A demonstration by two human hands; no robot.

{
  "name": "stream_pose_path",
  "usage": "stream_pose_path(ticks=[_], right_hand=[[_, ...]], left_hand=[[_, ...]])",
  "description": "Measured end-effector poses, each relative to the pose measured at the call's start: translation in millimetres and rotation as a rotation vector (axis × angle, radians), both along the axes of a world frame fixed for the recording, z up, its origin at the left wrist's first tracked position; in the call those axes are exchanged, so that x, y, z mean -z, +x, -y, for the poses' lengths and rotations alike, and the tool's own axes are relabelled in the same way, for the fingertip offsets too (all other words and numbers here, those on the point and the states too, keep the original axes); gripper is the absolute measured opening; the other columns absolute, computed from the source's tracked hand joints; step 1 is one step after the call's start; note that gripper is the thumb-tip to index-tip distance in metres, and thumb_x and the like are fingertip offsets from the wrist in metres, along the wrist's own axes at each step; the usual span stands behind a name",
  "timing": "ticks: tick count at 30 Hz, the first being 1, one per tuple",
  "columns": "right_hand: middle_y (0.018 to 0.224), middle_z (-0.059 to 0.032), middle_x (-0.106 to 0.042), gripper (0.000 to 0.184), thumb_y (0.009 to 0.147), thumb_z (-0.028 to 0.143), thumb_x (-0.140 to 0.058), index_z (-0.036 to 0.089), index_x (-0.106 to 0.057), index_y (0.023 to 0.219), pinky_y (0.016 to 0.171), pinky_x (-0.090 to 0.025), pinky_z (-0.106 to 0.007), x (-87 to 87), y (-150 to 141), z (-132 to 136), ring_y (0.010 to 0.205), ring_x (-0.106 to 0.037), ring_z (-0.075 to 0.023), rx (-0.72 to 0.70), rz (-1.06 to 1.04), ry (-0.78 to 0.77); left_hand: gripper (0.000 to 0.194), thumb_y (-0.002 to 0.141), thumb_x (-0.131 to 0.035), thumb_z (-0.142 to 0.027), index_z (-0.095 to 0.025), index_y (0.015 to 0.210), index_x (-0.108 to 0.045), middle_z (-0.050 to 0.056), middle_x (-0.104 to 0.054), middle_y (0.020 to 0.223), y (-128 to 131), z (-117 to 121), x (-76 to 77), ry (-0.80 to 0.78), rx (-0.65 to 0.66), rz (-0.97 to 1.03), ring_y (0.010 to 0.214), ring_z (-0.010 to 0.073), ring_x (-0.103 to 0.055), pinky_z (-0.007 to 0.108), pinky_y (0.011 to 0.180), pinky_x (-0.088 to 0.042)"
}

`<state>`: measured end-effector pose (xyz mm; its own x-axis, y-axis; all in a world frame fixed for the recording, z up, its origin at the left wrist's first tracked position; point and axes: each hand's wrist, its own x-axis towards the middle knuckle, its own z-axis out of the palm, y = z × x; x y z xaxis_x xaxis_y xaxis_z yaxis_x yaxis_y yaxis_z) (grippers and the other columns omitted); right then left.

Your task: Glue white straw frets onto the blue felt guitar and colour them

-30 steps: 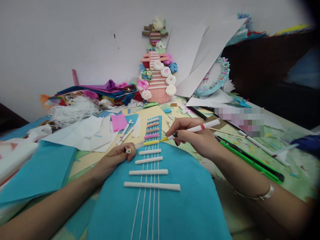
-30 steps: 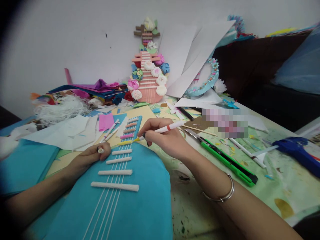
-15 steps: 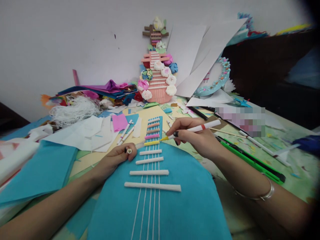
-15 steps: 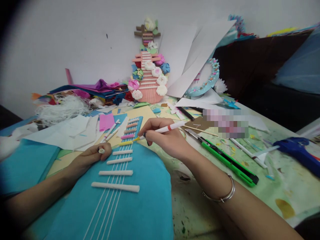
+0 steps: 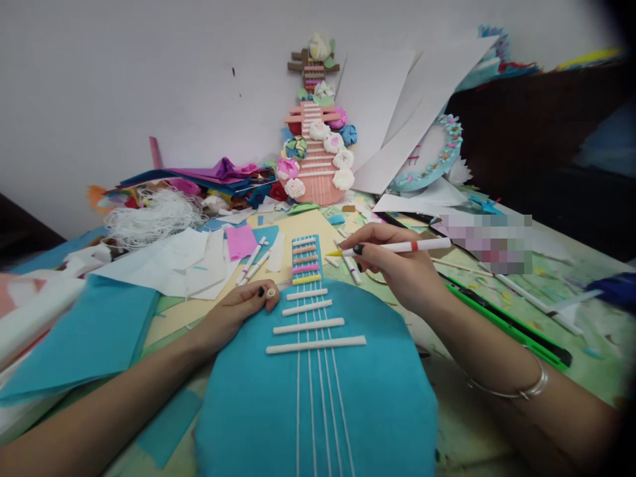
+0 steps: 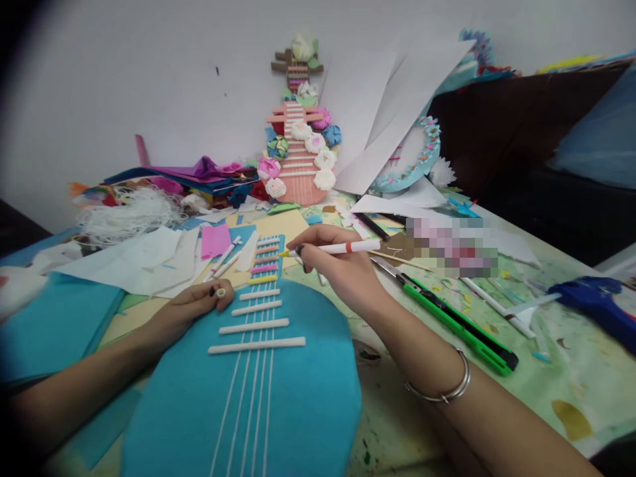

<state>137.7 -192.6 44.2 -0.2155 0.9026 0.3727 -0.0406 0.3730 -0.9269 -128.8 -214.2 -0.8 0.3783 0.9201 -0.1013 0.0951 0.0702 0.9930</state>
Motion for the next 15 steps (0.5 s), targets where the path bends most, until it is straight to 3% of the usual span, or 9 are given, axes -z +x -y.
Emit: stream_pose_path(ticks=[6,9,11,15], right_hand=[[0.06,0.0021,-0.058,0.016,0.072,0.019,-0.065,0.017,-0.073,0.084,0.046,-0.029,-0.023,12.2,-2.3,-7.2,0.052,-0.048,-0.0088,0.097,0.02,-0.052],[0.06,0.0025,-0.057,0.013,0.072,0.02,-0.066,0.017,-0.072,0.082,0.047,-0.029,-0.023,19.8,-5.2,-10.2,0.053,-0.046,-0.0085,0.097,0.005,-0.101],[0.063,0.0022,-0.058,0.012,0.072,0.02,-0.065,0.017,-0.071,0.082,0.048,-0.03,-0.023,23.9,-6.7,-11.1,0.054,-0.046,-0.0084,0.097,-0.011,-0.131],[0.069,0.0006,-0.061,0.016,0.076,0.02,-0.06,0.018,-0.072,0.087,0.057,-0.038,-0.024,27.6,-8.3,-9.2,0.061,-0.051,-0.0104,-0.011,0.041,-0.098]], left_hand=[[0.042,0.08,-0.058,-0.059,-0.019,0.071,-0.052,-0.005,-0.04,0.063,-0.5,-3.1,-4.7,-0.065,-0.011,-0.168,0.056,0.011,-0.036,0.021,0.053,-0.032],[0.039,0.084,-0.055,-0.055,-0.018,0.072,-0.057,-0.002,-0.049,0.068,-3.2,-5.1,-5.6,0.096,-0.061,-0.29,0.067,0.0146,-0.047,0.024,0.064,-0.038],[0.034,0.086,-0.054,-0.051,-0.019,0.085,-0.064,0.001,-0.058,0.079,-4.6,-5.7,-6.3,0.206,-0.135,-0.357,0.082,0.0187,-0.054,0.027,0.076,-0.04],[0.042,0.089,-0.05,-0.046,-0.018,0.117,-0.063,0.007,-0.066,0.099,-4.5,-4.1,-7.1,0.231,-0.186,-0.34,0.099,0.0237,-0.058,0.033,0.087,-0.041]])
